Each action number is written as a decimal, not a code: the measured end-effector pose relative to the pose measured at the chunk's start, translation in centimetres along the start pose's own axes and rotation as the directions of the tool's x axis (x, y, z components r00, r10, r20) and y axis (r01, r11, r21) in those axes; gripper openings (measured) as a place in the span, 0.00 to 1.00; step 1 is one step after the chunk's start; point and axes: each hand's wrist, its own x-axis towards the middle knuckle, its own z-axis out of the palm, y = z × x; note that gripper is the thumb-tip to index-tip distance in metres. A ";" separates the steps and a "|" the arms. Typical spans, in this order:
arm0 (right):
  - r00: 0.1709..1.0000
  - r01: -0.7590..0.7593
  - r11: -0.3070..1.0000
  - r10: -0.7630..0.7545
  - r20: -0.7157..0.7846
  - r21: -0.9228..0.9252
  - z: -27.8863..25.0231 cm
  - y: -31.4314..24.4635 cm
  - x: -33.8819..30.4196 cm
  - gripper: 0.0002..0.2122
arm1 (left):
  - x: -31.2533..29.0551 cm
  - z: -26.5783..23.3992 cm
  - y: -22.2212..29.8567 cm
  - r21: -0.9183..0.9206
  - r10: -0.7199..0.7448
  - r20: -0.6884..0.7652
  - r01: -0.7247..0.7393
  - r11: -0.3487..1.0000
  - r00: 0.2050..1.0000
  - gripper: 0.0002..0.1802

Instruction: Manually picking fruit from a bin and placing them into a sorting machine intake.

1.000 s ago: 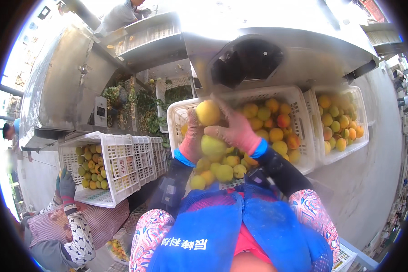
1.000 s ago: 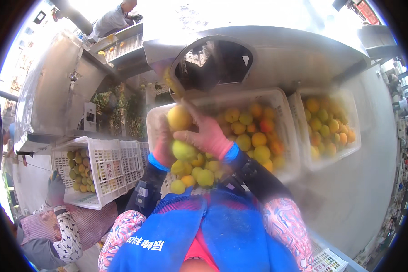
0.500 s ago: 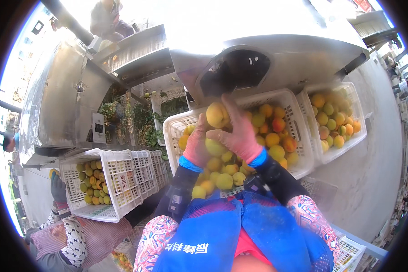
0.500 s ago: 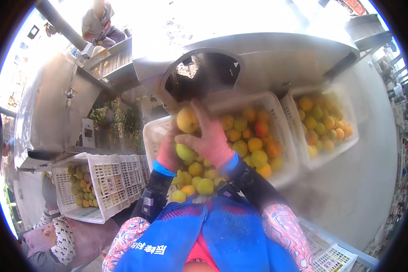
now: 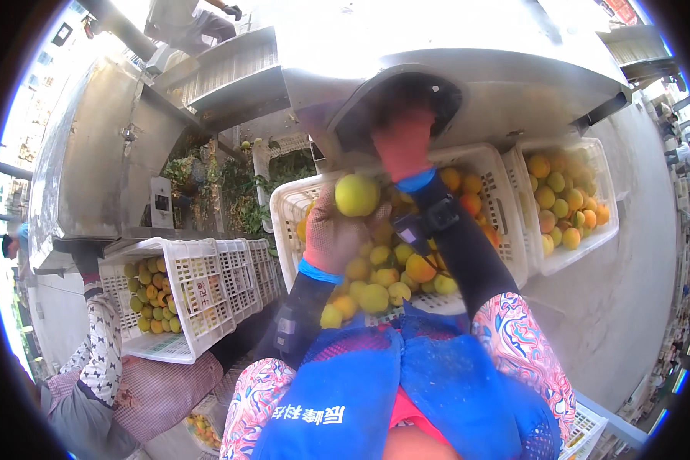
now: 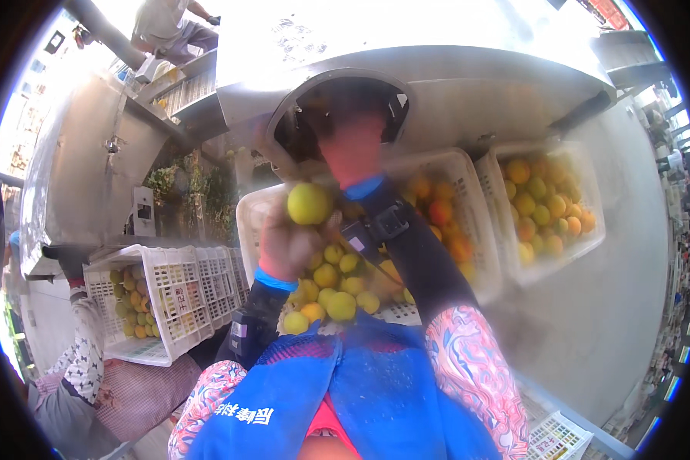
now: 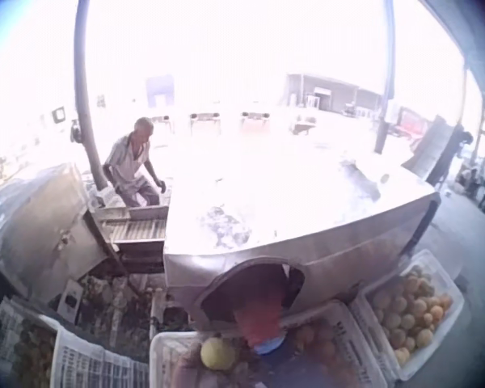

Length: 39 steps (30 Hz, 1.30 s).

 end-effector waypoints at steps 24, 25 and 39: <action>0.943 0.113 0.992 -0.089 0.320 -0.058 1.1 2.5 0.8 0.17 | -4.5 -8.8 -5.6 0.904 -0.349 -0.353 0.221 -0.366 0.868 0.25; 0.971 0.175 0.984 -0.179 0.160 0.037 0.2 2.0 1.4 0.16 | -5.3 -9.2 -6.2 0.890 -0.453 -0.333 0.116 -0.442 0.827 0.29; 0.130 0.265 0.964 -0.054 0.990 0.018 4.1 7.3 -19.8 0.23 | -5.4 -6.7 -3.2 0.820 -0.473 -0.564 0.529 -0.221 0.677 0.40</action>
